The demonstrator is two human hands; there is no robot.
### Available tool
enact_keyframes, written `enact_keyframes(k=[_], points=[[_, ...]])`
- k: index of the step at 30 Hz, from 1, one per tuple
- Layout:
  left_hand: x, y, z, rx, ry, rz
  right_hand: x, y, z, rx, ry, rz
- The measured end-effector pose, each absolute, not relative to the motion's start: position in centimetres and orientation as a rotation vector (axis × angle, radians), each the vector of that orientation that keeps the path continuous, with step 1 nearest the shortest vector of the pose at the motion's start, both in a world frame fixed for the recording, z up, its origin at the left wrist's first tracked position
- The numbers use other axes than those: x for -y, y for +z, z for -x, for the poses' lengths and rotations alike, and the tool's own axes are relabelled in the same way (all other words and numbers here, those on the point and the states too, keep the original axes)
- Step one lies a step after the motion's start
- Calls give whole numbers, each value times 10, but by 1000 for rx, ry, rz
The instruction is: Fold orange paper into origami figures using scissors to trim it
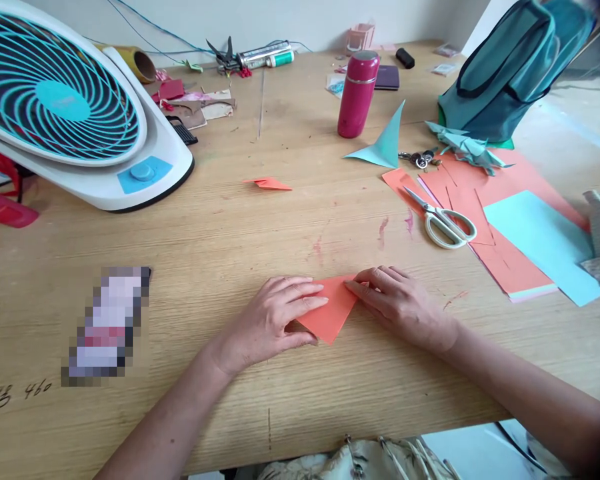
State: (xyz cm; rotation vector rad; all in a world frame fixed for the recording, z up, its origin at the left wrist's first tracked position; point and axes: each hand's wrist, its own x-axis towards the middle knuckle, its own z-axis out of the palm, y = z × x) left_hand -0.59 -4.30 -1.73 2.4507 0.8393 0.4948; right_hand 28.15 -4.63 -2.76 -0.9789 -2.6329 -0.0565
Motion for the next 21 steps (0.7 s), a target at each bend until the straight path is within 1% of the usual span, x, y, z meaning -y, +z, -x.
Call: enact_keyframes(k=[10,15,17,21], points=[[43,-12,4,-816,507,-2400,48,-26,-280,2615,-42,959],[48,-16,0,-820,608,-2442,49,-25,-280,2606,-1,960],[52,-18,-3,-824,676,-2447,51,-23,-280,2610,66,965],[58,-20,-5,-850,756,-2390,57,-19,-280,2557,317,999]])
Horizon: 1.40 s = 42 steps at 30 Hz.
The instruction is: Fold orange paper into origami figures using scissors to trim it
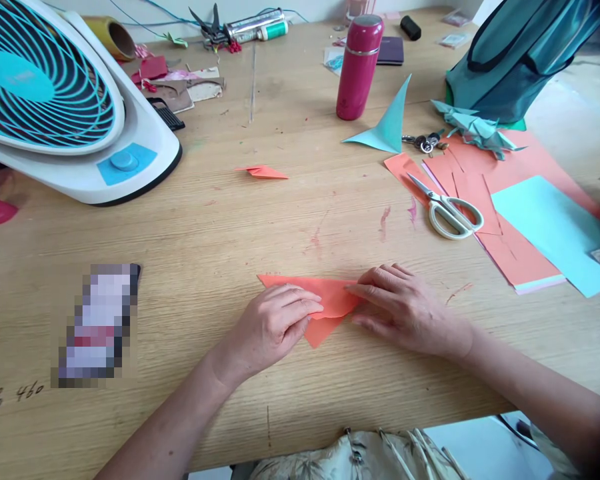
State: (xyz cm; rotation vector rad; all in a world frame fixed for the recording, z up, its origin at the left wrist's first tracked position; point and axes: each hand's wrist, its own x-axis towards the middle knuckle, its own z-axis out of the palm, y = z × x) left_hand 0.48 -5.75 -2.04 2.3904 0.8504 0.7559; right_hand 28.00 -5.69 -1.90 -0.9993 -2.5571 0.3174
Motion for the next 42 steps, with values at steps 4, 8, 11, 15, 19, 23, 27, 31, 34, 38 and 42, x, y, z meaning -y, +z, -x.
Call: enact_keyframes(k=[4,8,11,15,19,23,27,31,34,38,42], points=[[60,-17,-4,-943,785,-2246,59,-19,-277,2499,422,1018],[61,-14,-4,-1013,781,-2155,59,-24,-275,2463,465,1029],[62,-14,-4,-1047,777,-2157,59,-26,-276,2437,507,1024],[62,-12,-1,-1068,770,-2200,62,-27,-280,2432,546,1031],[62,-9,1,-1096,744,-2212,64,-27,-281,2419,589,1053],[63,-9,-2,-1129,748,-2247,65,-29,-282,2403,596,1062],[65,-9,-5,-1230,753,-2270,65,-28,-281,2377,611,1087],[65,-6,-7,-1323,704,-2226,66,-27,-281,2330,627,1144],[64,-3,-9,-1361,653,-2192,67,-28,-283,2314,628,1182],[62,0,-13,-1397,618,-2163,70,-28,-284,2290,597,1240],[59,2,-16,-1444,563,-2177,71,-27,-283,2274,596,1297]])
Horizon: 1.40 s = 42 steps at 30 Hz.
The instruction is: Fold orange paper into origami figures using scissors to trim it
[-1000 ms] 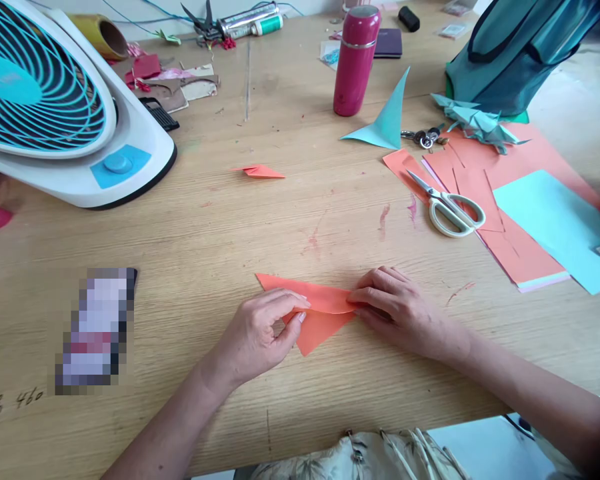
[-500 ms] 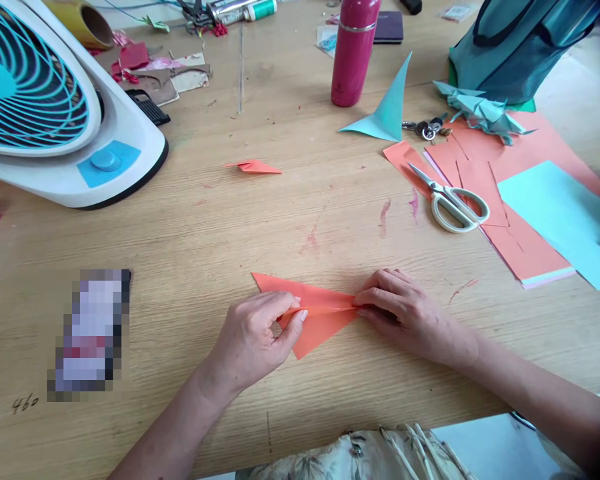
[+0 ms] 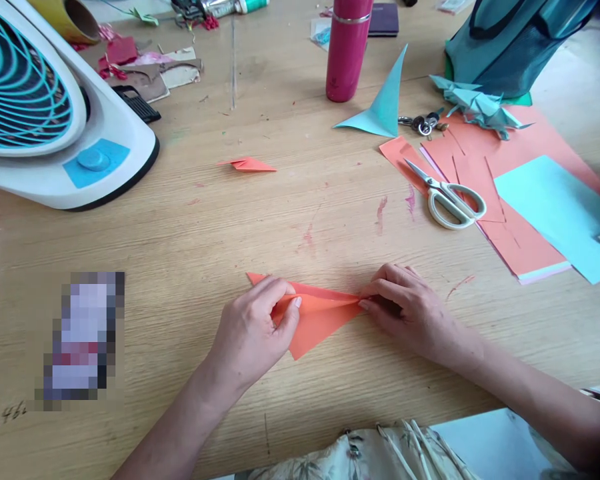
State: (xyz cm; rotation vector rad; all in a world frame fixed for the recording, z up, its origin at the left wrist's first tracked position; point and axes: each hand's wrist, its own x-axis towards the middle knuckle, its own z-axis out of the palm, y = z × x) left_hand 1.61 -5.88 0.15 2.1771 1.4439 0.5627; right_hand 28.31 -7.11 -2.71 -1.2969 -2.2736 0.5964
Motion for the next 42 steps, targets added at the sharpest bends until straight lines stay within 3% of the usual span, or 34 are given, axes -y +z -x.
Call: enact_keyframes(k=[15,26,42], points=[[45,-2,-20,-1539,400,-2307,70,-26,-277,2248,557,1422],[41,-5,-17,-1493,394,-2330,126,-32,-290,2444,372,1261],[43,3,-15,-1393,310,-2441,95,-24,-276,2280,388,1475]])
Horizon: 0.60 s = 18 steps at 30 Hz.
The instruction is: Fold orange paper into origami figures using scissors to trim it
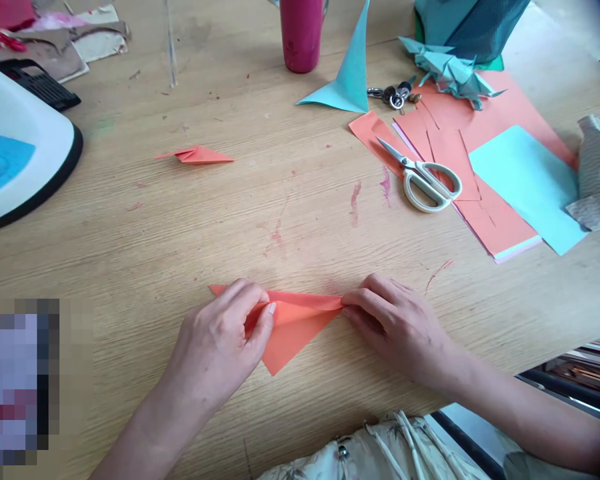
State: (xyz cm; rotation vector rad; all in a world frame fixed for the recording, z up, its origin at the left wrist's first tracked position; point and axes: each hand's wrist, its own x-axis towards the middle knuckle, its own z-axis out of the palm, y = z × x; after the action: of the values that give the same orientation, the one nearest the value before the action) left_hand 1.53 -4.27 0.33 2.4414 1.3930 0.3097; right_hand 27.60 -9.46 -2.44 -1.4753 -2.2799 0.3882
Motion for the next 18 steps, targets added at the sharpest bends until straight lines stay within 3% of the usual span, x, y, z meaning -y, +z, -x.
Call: enact_keyframes(k=[11,18], points=[[53,23,-60,-1106,24,-2961,89,-27,-273,2237,355,1499],[48,22,-87,-1060,-115,-2839,90,-27,-278,2208,452,1521]])
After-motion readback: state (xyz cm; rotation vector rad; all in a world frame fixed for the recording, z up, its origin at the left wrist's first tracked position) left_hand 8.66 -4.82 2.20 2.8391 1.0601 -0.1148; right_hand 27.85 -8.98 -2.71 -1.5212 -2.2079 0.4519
